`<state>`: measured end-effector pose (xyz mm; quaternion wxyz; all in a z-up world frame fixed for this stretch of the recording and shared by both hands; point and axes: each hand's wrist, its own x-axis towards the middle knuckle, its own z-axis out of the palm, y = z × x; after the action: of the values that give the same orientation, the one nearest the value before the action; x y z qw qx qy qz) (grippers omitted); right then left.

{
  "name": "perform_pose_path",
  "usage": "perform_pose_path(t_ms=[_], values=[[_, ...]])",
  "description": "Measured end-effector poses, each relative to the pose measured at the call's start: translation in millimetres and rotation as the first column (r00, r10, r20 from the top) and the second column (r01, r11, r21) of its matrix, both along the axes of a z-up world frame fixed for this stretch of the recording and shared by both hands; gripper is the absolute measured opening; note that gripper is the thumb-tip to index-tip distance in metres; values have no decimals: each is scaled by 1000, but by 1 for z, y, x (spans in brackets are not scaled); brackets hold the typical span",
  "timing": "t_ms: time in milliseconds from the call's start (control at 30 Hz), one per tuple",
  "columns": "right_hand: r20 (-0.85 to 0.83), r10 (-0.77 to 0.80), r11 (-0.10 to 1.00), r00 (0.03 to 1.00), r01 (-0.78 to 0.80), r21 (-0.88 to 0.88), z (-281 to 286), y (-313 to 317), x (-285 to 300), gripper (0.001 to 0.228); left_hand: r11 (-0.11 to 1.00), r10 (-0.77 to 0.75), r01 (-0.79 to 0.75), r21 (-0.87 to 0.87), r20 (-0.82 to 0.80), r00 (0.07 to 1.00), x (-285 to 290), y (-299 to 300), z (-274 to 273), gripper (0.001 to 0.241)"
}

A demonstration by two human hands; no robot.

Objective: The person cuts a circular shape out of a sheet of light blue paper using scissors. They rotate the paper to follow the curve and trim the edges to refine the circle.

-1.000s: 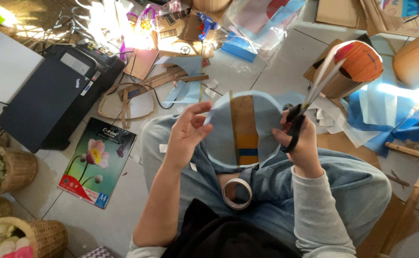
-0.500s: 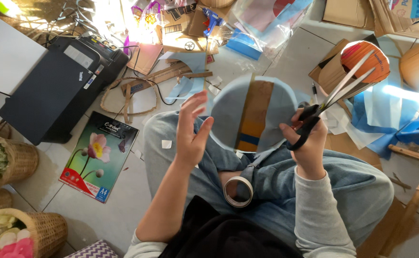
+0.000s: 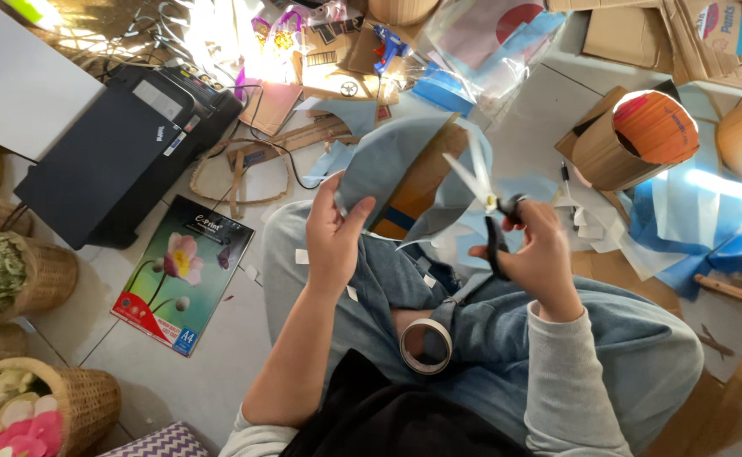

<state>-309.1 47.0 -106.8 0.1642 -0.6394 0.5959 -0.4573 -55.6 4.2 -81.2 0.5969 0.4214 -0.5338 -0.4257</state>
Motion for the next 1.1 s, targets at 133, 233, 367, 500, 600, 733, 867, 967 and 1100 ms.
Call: perform_pose_path(t_ms=[133, 233, 367, 500, 600, 733, 867, 967, 1100], values=[[-82, 24, 996, 996, -32, -89, 5, -2, 15, 48, 1000, 29, -29, -1, 41, 999, 8, 4, -1, 34], [-134, 6, 991, 991, -23, -131, 4, -2, 17, 50, 999, 20, -16, -28, 130, 991, 9, 5, 4, 33], [-185, 40, 983, 982, -71, -167, 6, -3, 14, 49, 998, 32, -17, -67, 236, 971, 11, 4, -1, 37], [-203, 98, 974, 974, -136, -182, 6, -4, 14, 48, 998, -11, 27, -52, 273, 962, 12, 6, 3, 42], [-184, 107, 972, 977, -142, -187, -1, -5, 12, 48, 1000, -6, 14, -28, 266, 964, 10, 9, 15, 42], [-207, 83, 970, 975, -127, -207, 5, -3, 12, 45, 1000, -2, 7, -18, 272, 962, 10, 7, 6, 42], [-245, 42, 967, 969, -101, -235, 3, -3, 9, 43, 999, 16, -5, -37, 285, 959, 8, 9, 7, 42], [-269, 0, 948, 963, -86, -307, 11, -3, 11, 40, 998, 36, -22, -53, 276, 960, 7, 10, 4, 42], [-309, -66, 914, 949, -66, -399, 5, -5, 8, 36, 996, 62, -42, -79, 269, 961, 0, 13, 9, 40]])
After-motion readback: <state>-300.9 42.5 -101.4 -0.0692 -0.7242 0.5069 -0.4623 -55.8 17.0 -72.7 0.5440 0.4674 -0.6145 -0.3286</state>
